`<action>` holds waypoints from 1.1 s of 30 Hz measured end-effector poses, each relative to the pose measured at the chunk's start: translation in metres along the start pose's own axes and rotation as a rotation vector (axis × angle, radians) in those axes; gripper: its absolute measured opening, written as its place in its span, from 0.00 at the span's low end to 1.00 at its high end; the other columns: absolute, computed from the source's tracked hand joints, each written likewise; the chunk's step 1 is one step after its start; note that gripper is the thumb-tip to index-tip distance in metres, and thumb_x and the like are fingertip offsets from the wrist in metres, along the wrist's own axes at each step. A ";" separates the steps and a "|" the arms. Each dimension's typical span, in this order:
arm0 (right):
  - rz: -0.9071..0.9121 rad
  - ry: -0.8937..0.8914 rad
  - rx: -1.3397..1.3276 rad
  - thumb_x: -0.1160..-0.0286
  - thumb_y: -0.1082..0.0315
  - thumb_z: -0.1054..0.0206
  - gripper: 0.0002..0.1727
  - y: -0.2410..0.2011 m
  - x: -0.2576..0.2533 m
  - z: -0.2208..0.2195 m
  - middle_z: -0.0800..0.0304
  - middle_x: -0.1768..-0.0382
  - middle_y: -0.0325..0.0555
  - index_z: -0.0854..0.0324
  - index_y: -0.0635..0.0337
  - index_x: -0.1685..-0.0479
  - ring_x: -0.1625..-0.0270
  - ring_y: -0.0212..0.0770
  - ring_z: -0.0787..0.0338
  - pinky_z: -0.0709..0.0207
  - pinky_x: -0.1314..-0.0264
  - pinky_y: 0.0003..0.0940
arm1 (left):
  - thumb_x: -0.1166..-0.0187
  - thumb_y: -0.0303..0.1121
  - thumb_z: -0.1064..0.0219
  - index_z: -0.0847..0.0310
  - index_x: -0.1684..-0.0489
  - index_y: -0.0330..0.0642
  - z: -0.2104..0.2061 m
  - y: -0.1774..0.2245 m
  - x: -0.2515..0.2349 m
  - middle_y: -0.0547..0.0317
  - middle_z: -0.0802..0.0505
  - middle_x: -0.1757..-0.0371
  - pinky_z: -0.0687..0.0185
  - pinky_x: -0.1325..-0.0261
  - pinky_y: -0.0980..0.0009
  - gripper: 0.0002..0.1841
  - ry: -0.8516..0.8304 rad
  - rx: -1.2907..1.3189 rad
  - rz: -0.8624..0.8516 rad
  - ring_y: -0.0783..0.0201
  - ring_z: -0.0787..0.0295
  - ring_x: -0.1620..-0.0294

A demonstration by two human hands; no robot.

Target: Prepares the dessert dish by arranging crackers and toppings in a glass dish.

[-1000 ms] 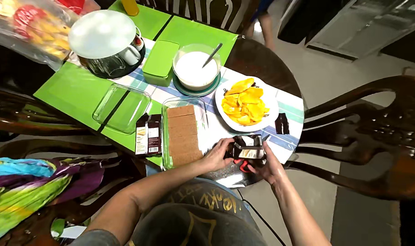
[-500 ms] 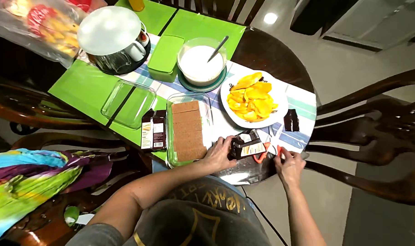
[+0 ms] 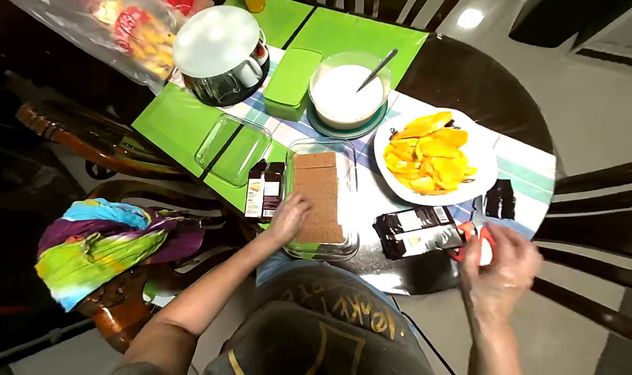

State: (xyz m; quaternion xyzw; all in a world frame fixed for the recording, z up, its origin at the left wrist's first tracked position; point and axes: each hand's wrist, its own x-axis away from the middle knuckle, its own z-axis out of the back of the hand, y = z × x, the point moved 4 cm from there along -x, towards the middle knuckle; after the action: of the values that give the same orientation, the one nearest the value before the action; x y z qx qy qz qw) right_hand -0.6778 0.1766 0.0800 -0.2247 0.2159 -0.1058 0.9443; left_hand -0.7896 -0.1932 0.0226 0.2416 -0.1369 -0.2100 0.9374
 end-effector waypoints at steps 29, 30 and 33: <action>0.199 -1.071 -0.352 0.22 0.61 0.30 0.14 -0.110 -0.001 -0.120 0.09 0.55 0.50 0.17 0.58 0.44 0.51 0.50 0.08 0.16 0.45 0.55 | 0.19 0.33 0.34 0.09 0.44 0.44 -0.027 -0.024 0.024 0.48 0.09 0.36 0.31 0.21 0.43 0.12 0.003 -0.196 -0.245 0.45 0.15 0.31; 0.125 -1.005 -0.472 0.25 0.62 0.28 0.17 -0.098 -0.004 -0.113 0.10 0.57 0.46 0.17 0.58 0.40 0.55 0.42 0.09 0.15 0.48 0.46 | 0.21 0.35 0.31 0.10 0.41 0.44 -0.027 -0.020 0.025 0.47 0.09 0.36 0.31 0.21 0.41 0.14 0.009 -0.197 -0.267 0.45 0.15 0.31; -0.153 -0.847 -0.791 0.29 0.63 0.27 0.26 -0.064 -0.012 -0.097 0.11 0.58 0.40 0.23 0.59 0.31 0.61 0.32 0.11 0.14 0.54 0.31 | 0.24 0.37 0.27 0.13 0.37 0.44 -0.038 -0.012 0.025 0.47 0.10 0.34 0.32 0.20 0.42 0.18 -0.007 -0.198 -0.302 0.46 0.16 0.30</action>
State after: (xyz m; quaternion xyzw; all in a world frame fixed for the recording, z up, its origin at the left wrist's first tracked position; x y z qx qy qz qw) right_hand -0.7389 0.0875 0.0366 -0.5977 -0.1742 0.0140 0.7824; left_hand -0.7579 -0.1991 -0.0117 0.1650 -0.0809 -0.3615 0.9141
